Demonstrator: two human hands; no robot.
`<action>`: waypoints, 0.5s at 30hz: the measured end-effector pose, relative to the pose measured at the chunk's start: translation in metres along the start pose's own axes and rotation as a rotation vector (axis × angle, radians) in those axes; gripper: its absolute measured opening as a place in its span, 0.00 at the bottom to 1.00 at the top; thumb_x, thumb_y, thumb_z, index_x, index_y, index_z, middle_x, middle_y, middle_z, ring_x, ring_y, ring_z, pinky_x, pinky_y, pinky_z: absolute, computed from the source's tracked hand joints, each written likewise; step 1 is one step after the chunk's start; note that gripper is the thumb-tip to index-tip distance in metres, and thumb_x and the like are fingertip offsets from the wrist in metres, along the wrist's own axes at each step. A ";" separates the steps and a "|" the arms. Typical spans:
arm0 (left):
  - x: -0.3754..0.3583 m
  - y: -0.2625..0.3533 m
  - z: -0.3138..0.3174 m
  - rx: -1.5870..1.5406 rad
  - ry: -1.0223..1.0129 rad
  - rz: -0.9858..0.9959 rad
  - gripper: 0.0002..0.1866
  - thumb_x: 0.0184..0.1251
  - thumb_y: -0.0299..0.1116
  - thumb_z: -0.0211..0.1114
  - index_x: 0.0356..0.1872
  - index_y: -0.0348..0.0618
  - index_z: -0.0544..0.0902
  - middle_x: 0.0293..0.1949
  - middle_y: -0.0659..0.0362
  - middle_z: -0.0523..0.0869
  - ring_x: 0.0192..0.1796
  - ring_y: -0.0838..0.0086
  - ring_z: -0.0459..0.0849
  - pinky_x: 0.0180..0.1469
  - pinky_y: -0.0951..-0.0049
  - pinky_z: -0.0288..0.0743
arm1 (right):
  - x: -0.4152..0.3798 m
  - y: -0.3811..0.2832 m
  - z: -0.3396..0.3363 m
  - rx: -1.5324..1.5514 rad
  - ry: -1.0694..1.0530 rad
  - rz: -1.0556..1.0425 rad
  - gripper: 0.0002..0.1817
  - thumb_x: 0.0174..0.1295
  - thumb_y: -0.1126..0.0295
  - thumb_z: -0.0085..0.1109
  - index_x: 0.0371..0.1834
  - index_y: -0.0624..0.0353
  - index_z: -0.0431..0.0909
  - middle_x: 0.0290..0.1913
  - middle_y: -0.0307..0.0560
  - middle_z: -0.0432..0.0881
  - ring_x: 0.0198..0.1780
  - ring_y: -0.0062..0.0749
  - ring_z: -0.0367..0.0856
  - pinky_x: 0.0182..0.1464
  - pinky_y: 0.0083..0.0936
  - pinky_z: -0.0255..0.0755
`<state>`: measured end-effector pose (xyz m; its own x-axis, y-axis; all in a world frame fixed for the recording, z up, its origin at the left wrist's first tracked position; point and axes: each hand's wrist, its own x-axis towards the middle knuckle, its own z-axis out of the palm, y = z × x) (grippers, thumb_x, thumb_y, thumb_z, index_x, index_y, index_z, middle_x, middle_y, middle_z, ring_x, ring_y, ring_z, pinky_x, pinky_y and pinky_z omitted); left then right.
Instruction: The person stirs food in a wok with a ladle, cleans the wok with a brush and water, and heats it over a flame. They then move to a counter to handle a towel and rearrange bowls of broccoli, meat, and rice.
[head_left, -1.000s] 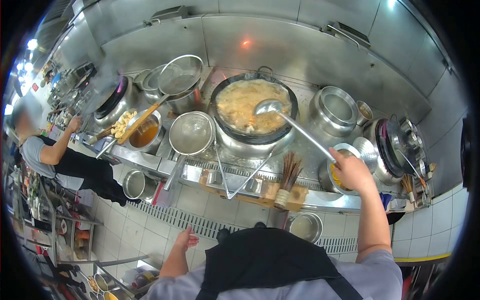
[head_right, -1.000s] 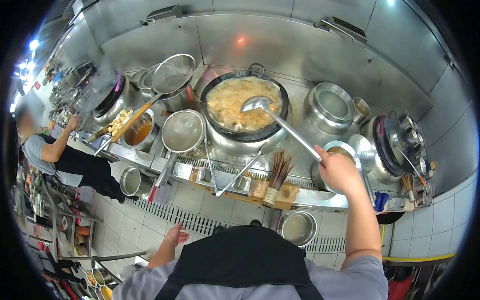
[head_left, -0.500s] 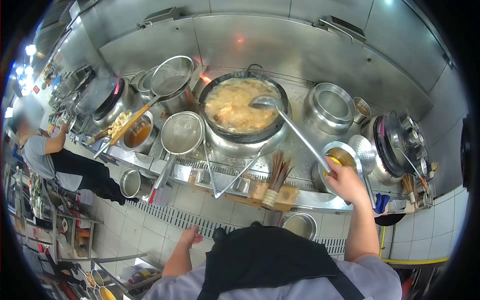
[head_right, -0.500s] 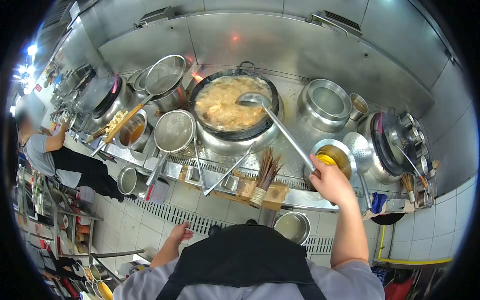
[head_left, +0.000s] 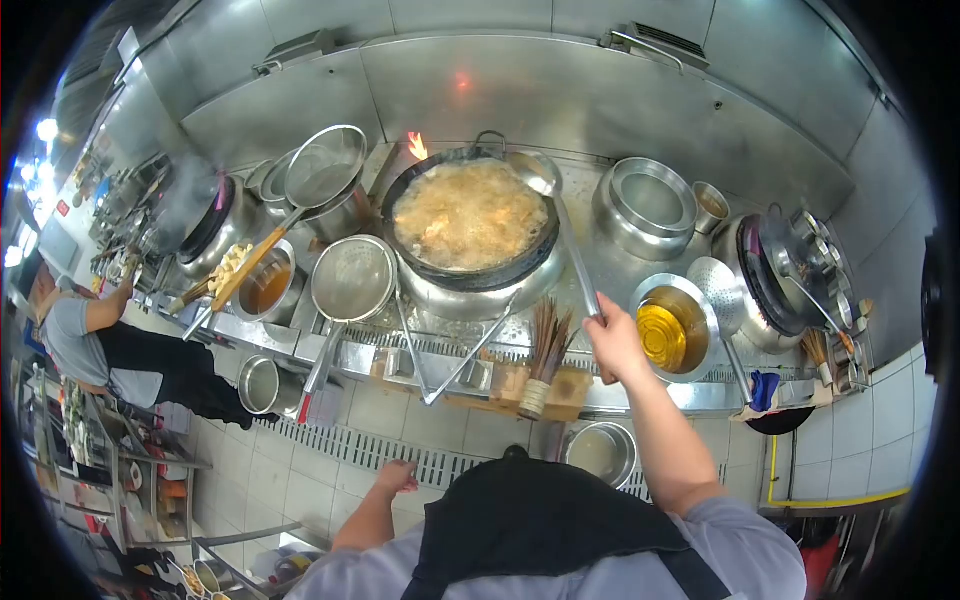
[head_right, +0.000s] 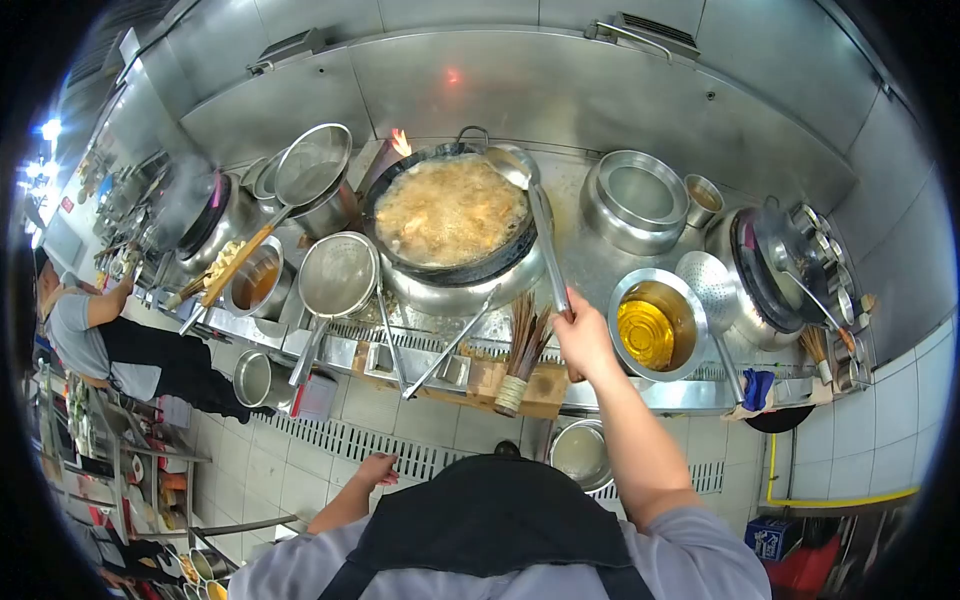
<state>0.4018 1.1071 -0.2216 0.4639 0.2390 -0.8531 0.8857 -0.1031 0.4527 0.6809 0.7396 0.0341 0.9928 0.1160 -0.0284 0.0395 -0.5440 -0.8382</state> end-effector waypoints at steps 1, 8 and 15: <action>0.018 0.000 0.003 0.008 -0.009 -0.005 0.24 0.63 0.48 0.58 0.46 0.34 0.78 0.32 0.45 0.85 0.31 0.64 0.86 0.32 0.64 0.81 | -0.004 0.009 0.006 -0.012 0.091 -0.053 0.31 0.56 0.68 0.56 0.64 0.66 0.65 0.34 0.59 0.82 0.36 0.44 0.83 0.43 0.30 0.74; 0.045 0.056 0.069 0.769 0.019 0.610 0.26 0.59 0.45 0.57 0.55 0.37 0.76 0.53 0.43 0.78 0.55 0.52 0.77 0.58 0.57 0.70 | -0.087 0.031 0.020 -0.176 0.177 0.220 0.31 0.57 0.70 0.51 0.65 0.69 0.61 0.30 0.60 0.81 0.31 0.50 0.80 0.38 0.37 0.74; 0.128 0.118 0.146 -0.309 -0.277 -0.003 0.18 0.66 0.36 0.56 0.54 0.41 0.74 0.50 0.54 0.79 0.54 0.64 0.77 0.56 0.61 0.73 | -0.109 0.095 0.087 -0.649 0.043 0.325 0.38 0.60 0.66 0.49 0.72 0.65 0.45 0.32 0.66 0.80 0.31 0.57 0.80 0.36 0.47 0.75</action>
<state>0.5681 0.9844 -0.3154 0.4866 -0.0341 -0.8730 0.8587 0.2023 0.4708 0.5666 0.7472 -0.0895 0.9688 -0.1612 -0.1884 -0.2128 -0.9304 -0.2984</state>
